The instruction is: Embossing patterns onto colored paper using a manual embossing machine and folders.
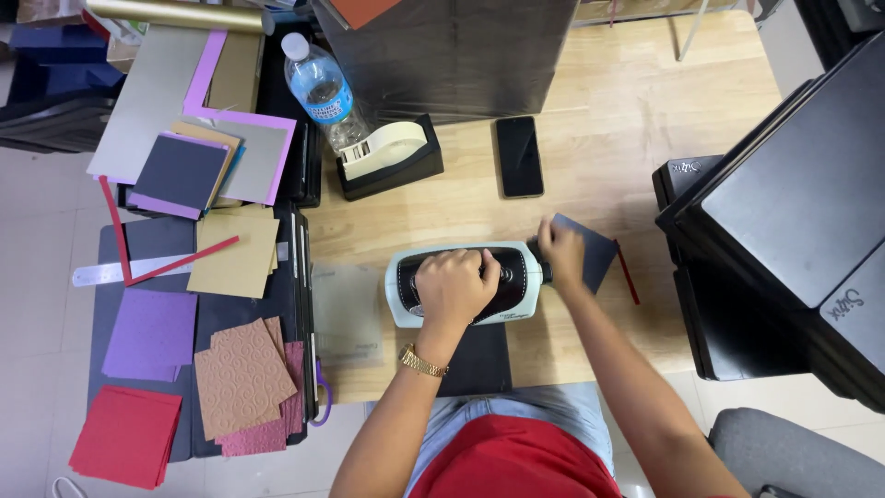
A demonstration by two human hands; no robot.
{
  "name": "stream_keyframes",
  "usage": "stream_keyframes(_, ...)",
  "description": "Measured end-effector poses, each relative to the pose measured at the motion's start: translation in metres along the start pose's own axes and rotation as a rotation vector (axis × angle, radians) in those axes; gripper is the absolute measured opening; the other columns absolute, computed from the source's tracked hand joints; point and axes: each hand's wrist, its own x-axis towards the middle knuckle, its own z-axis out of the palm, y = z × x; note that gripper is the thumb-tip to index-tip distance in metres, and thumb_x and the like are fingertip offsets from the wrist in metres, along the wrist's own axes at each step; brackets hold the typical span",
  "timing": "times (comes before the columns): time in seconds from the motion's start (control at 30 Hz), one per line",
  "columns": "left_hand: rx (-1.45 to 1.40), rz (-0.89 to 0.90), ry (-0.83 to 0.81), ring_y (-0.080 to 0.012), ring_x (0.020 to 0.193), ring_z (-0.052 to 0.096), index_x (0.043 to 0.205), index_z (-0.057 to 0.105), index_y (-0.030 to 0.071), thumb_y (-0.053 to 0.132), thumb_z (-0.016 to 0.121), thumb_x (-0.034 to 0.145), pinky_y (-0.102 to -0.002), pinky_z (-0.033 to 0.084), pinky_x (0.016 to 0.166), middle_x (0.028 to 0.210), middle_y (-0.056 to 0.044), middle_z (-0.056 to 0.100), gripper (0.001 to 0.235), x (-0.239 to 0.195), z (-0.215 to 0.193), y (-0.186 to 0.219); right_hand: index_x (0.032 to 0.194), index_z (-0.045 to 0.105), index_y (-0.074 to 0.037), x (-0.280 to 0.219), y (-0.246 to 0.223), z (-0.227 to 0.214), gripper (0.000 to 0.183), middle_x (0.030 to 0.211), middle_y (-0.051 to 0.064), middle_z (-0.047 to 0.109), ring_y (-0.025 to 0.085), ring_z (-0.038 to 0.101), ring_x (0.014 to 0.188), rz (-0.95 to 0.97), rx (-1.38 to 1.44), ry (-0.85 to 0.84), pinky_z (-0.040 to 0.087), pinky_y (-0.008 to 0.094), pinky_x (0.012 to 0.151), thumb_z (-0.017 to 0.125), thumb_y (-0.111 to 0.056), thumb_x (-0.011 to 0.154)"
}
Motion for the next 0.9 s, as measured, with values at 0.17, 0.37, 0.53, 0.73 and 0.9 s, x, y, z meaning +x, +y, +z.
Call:
stream_keyframes(0.17,-0.021,0.0,-0.012,-0.0108,0.031,0.039,0.043,0.054,0.018,0.021,0.057,0.086,-0.018,0.039,0.042,0.034,0.005,0.036,0.043,-0.001,0.001,0.0,0.056,0.054,-0.006,-0.124,0.017,-0.037,0.042,0.045,0.015,0.05,0.036,0.055,0.046,-0.058,0.001,0.105,0.039,0.037,0.049,0.055,-0.017,0.097)
stream_keyframes(0.37,-0.025,0.032,0.002,-0.0109,0.032,0.04,0.044,0.057,0.017,0.019,0.058,0.085,-0.018,0.039,0.042,0.035,0.004,0.037,0.041,0.0,-0.002,0.001,0.058,0.051,-0.013,-0.078,-0.043,-0.088,0.046,0.049,0.009,0.049,0.033,0.049,0.047,-0.351,0.132,0.364,0.04,0.036,0.049,0.05,-0.012,0.104)
stream_keyframes(0.53,-0.017,0.029,0.022,-0.0127,0.032,0.043,0.045,0.056,0.016,0.019,0.059,0.085,-0.02,0.041,0.042,0.035,0.004,0.038,0.04,-0.002,-0.003,0.003,0.069,0.055,-0.002,0.002,-0.04,-0.031,0.04,0.061,0.024,0.058,0.046,0.061,0.064,-0.308,0.049,0.289,0.045,0.044,0.058,0.054,-0.013,0.108)
stream_keyframes(0.73,0.01,0.034,0.053,-0.0097,0.033,0.041,0.044,0.056,0.018,0.02,0.059,0.085,-0.018,0.04,0.043,0.035,0.005,0.038,0.041,0.003,-0.004,0.001,0.092,0.066,-0.006,-0.099,0.02,-0.02,0.009,0.082,0.015,0.06,0.04,0.058,0.086,-0.347,-0.176,0.106,0.047,0.046,0.085,0.057,-0.008,0.089)
stream_keyframes(0.9,-0.011,0.035,0.028,-0.011,0.033,0.044,0.046,0.058,0.018,0.022,0.06,0.086,-0.019,0.04,0.043,0.036,0.005,0.04,0.041,0.002,-0.006,0.0,0.11,0.057,-0.007,-0.205,0.017,-0.042,0.016,0.097,0.015,0.058,0.038,0.059,0.092,-0.101,0.132,-0.012,0.046,0.044,0.086,0.061,-0.02,0.101)
